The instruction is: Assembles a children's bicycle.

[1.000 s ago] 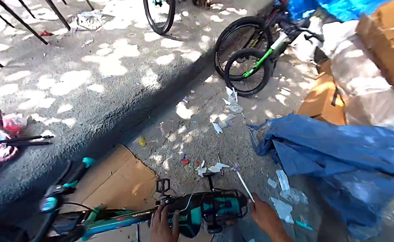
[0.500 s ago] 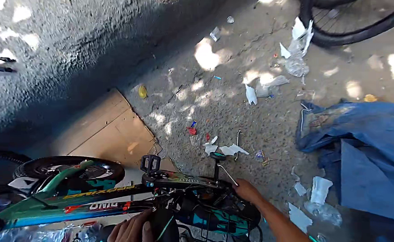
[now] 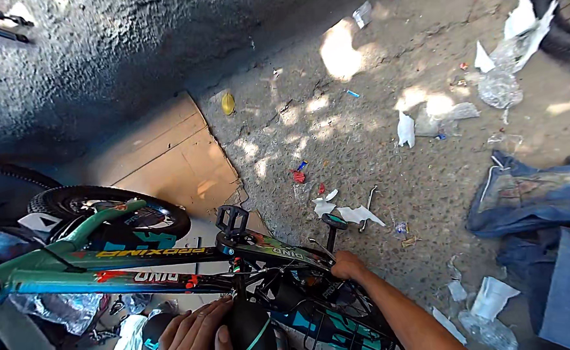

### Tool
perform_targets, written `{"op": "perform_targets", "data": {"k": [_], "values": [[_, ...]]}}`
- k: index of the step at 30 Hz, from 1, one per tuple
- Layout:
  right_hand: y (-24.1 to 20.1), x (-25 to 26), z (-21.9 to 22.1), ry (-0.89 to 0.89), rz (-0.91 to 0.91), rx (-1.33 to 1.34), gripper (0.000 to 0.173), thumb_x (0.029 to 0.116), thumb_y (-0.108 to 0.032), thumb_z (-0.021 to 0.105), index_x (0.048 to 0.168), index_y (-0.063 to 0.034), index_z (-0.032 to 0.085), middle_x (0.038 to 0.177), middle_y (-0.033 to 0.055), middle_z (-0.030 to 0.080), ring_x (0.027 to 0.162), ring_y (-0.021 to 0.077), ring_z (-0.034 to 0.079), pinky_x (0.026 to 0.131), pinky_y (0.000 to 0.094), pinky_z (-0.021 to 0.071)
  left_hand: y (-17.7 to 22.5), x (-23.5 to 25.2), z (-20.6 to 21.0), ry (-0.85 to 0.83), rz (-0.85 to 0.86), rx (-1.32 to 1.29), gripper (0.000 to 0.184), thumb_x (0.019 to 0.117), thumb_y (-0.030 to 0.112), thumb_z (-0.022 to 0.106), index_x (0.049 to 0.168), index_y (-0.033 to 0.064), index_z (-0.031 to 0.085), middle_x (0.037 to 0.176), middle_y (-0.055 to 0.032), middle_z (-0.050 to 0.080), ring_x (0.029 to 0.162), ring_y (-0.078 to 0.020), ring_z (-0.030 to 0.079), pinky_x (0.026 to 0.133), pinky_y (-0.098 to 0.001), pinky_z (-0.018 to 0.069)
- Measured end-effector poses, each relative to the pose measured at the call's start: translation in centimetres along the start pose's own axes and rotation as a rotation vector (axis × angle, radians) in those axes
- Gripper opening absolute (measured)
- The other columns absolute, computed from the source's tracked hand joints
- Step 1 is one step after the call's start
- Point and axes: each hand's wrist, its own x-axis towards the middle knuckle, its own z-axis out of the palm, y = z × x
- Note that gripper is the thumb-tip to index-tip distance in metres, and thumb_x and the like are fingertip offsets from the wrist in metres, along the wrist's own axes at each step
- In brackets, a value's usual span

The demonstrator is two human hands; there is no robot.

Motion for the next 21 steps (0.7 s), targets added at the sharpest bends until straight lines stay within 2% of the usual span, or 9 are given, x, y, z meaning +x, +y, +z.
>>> {"op": "perform_targets", "data": {"k": [7, 11, 15, 18, 21], "values": [[-0.2, -0.5, -0.2, 0.017, -0.029, -0.084, 0.043, 0.0878, -0.035, 0.068, 0.115, -0.0013, 0.066, 0.119, 0.0224, 0.067, 0.113, 0.0384, 0.066, 0.088, 0.0612, 0.0522, -0.1, -0.2, 0.1, 0.011, -0.008, 0.014, 0.063, 0.1047, 0.046, 0.02, 0.106, 0.0187, 0.076, 0.109, 0.0015, 0.078, 0.107, -0.0123, 0.068, 0.108, -0.0399, 0.0392], [0.7, -0.7, -0.8, -0.013, -0.032, 0.045, 0.035, 0.091, -0.027, 0.066, 0.11, 0.0027, 0.065, 0.11, 0.0237, 0.066, 0.105, 0.0382, 0.065, 0.085, 0.0597, 0.0513, 0.1, 0.0, 0.1, 0.038, -0.018, -0.004, 0.062, 0.1044, 0.047, 0.023, 0.104, 0.0173, 0.077, 0.107, 0.0003, 0.078, 0.106, -0.0128, 0.069, 0.107, -0.0406, 0.041], [-0.1, -1.7, 0.3, 0.052, 0.014, -0.065, 0.039, 0.0912, -0.031, 0.065, 0.114, -0.0003, 0.064, 0.116, 0.0217, 0.067, 0.11, 0.0379, 0.066, 0.086, 0.0595, 0.0532, 0.0, -0.2, 0.3, 0.062, -0.019, -0.013, 0.062, 0.1036, 0.047, 0.023, 0.102, 0.0175, 0.078, 0.106, 0.0003, 0.078, 0.105, -0.0135, 0.069, 0.106, -0.0423, 0.0416], [0.5, -1.6, 1.1, 0.125, 0.047, 0.049, 0.037, 0.0918, -0.031, 0.064, 0.113, -0.0013, 0.064, 0.112, 0.0211, 0.068, 0.107, 0.0373, 0.067, 0.084, 0.0596, 0.0532, 0.1, -0.2, 0.4, 0.065, -0.013, -0.018, 0.061, 0.1037, 0.046, 0.024, 0.103, 0.0173, 0.078, 0.107, 0.0001, 0.078, 0.105, -0.0139, 0.07, 0.106, -0.0426, 0.0421], [1.4, -1.0, 1.9, 0.164, 0.063, 0.216, 0.037, 0.0916, -0.027, 0.064, 0.119, -0.0027, 0.064, 0.115, 0.0213, 0.068, 0.11, 0.038, 0.066, 0.088, 0.0609, 0.0518, 0.3, -0.1, 0.4, 0.067, -0.01, -0.018, 0.06, 0.104, 0.046, 0.025, 0.103, 0.0173, 0.078, 0.107, 0.0002, 0.078, 0.105, -0.0134, 0.07, 0.106, -0.0422, 0.042]]}}
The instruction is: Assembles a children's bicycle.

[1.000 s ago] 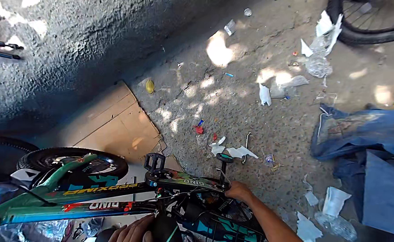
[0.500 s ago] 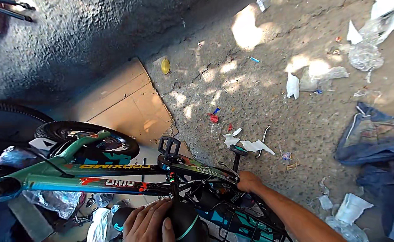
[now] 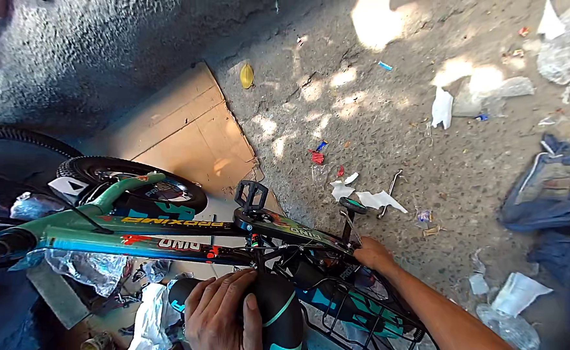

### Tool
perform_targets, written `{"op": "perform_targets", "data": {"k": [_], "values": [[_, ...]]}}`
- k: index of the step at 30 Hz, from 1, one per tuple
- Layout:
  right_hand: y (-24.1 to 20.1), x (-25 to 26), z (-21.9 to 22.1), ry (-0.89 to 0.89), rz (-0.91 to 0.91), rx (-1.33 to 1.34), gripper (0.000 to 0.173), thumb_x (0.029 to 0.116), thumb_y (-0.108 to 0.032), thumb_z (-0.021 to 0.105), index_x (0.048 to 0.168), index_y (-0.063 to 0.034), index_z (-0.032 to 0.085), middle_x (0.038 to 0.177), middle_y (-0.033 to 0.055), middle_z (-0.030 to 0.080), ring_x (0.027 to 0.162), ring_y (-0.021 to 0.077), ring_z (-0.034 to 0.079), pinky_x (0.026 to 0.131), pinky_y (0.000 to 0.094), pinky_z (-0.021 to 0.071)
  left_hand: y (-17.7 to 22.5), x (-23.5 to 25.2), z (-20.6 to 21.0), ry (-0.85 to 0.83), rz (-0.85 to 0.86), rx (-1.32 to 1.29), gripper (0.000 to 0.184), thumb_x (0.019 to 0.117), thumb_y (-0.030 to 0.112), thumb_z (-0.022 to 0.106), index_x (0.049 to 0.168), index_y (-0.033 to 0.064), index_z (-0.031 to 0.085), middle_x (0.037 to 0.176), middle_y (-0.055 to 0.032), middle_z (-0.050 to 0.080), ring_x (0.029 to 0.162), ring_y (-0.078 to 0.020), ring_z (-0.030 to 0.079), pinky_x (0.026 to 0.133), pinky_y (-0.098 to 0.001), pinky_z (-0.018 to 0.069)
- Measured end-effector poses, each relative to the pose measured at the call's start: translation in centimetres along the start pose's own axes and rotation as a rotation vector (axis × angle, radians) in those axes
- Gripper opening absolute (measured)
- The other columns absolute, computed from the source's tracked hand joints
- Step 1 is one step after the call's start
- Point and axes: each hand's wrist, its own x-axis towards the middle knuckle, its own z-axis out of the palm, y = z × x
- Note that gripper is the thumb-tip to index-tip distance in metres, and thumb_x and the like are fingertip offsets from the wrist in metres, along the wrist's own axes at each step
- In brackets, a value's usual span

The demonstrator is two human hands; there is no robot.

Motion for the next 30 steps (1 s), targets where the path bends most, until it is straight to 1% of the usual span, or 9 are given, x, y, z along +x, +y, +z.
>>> {"op": "perform_targets", "data": {"k": [3, 7, 9, 14, 17, 19, 22, 25, 30], "values": [[1.2, 0.5, 0.6, -0.005, 0.004, 0.1, 0.037, 0.0912, -0.025, 0.064, 0.123, -0.0063, 0.066, 0.117, 0.0201, 0.069, 0.111, 0.0376, 0.066, 0.091, 0.0615, 0.0517, 0.0, 0.0, 0.1, 0.003, 0.003, 0.008, 0.06, 0.1037, 0.046, 0.025, 0.103, 0.0178, 0.078, 0.107, 0.0006, 0.079, 0.105, -0.0129, 0.07, 0.106, -0.042, 0.0424], [4.1, 1.1, 1.8, -0.025, 0.038, 0.335, 0.028, 0.0946, -0.02, 0.062, 0.117, -0.0044, 0.065, 0.094, 0.0144, 0.066, 0.082, 0.027, 0.063, 0.076, 0.0493, 0.0514, 0.0, 0.1, 0.0, 0.002, 0.014, 0.013, 0.06, 0.1028, 0.046, 0.026, 0.101, 0.0177, 0.078, 0.105, 0.001, 0.078, 0.103, -0.0128, 0.069, 0.104, -0.0407, 0.043], [4.6, 1.2, 2.3, -0.053, 0.07, 0.356, 0.028, 0.0929, -0.016, 0.061, 0.117, -0.0037, 0.064, 0.095, 0.0148, 0.065, 0.08, 0.0264, 0.062, 0.074, 0.049, 0.0513, -0.1, 0.0, 0.0, 0.007, 0.016, 0.01, 0.059, 0.1026, 0.045, 0.026, 0.101, 0.0175, 0.078, 0.104, 0.0007, 0.079, 0.102, -0.0127, 0.07, 0.104, -0.0405, 0.0433], [3.6, 0.9, 2.1, -0.039, 0.069, 0.238, 0.032, 0.0899, -0.024, 0.064, 0.113, -0.0017, 0.065, 0.104, 0.019, 0.068, 0.095, 0.0327, 0.067, 0.083, 0.0556, 0.0531, -0.2, 0.1, -0.1, -0.01, 0.007, 0.017, 0.061, 0.1032, 0.046, 0.024, 0.102, 0.0176, 0.078, 0.105, 0.0003, 0.079, 0.103, -0.013, 0.069, 0.105, -0.0404, 0.042], [4.1, 1.3, 2.2, -0.001, 0.017, 0.303, 0.047, 0.0892, -0.034, 0.067, 0.124, -0.0038, 0.062, 0.113, 0.0195, 0.067, 0.104, 0.0341, 0.066, 0.088, 0.0571, 0.0525, -0.6, 0.3, -0.2, -0.018, 0.014, 0.032, 0.061, 0.103, 0.048, 0.024, 0.102, 0.0178, 0.077, 0.105, 0.0004, 0.078, 0.104, -0.0131, 0.069, 0.104, -0.0398, 0.0421], [5.1, 1.2, 1.5, 0.025, -0.013, 0.355, 0.053, 0.0963, -0.046, 0.062, 0.131, -0.0054, 0.061, 0.118, 0.0192, 0.067, 0.107, 0.0335, 0.066, 0.091, 0.0566, 0.0523, -0.4, 0.5, -0.1, -0.009, 0.012, 0.041, 0.061, 0.1025, 0.047, 0.024, 0.101, 0.0182, 0.077, 0.104, 0.0009, 0.078, 0.102, -0.0128, 0.069, 0.104, -0.04, 0.0428], [5.1, -0.4, -0.7, 0.088, 0.027, 0.155, 0.042, 0.104, -0.034, 0.049, 0.125, -0.0007, 0.064, 0.121, 0.0238, 0.067, 0.114, 0.0386, 0.065, 0.095, 0.0597, 0.0507, 0.0, 0.6, -0.1, 0.002, 0.003, 0.053, 0.061, 0.1018, 0.047, 0.024, 0.099, 0.0184, 0.078, 0.102, 0.0016, 0.078, 0.099, -0.0134, 0.069, 0.103, -0.0414, 0.0442], [2.7, -3.1, -3.6, 0.133, 0.108, -0.158, 0.042, 0.099, -0.034, 0.054, 0.124, -0.001, 0.064, 0.126, 0.0223, 0.067, 0.12, 0.0383, 0.065, 0.095, 0.0592, 0.0526, 0.0, 0.8, 0.1, 0.016, -0.007, 0.078, 0.06, 0.1014, 0.047, 0.024, 0.099, 0.0202, 0.077, 0.101, 0.004, 0.078, 0.098, -0.0121, 0.069, 0.102, -0.0415, 0.0452], [-1.8, -4.8, -6.5, 0.18, 0.023, -0.124, 0.043, 0.1029, -0.035, 0.047, 0.125, -0.0027, 0.065, 0.128, 0.0221, 0.067, 0.121, 0.0386, 0.065, 0.095, 0.0621, 0.0513, -0.1, 0.7, 0.3, 0.048, -0.025, 0.098, 0.053, 0.0988, 0.044, 0.03, 0.097, 0.0223, 0.077, 0.1, 0.0066, 0.077, 0.098, -0.0107, 0.069, 0.101, -0.0409, 0.0471]]}}
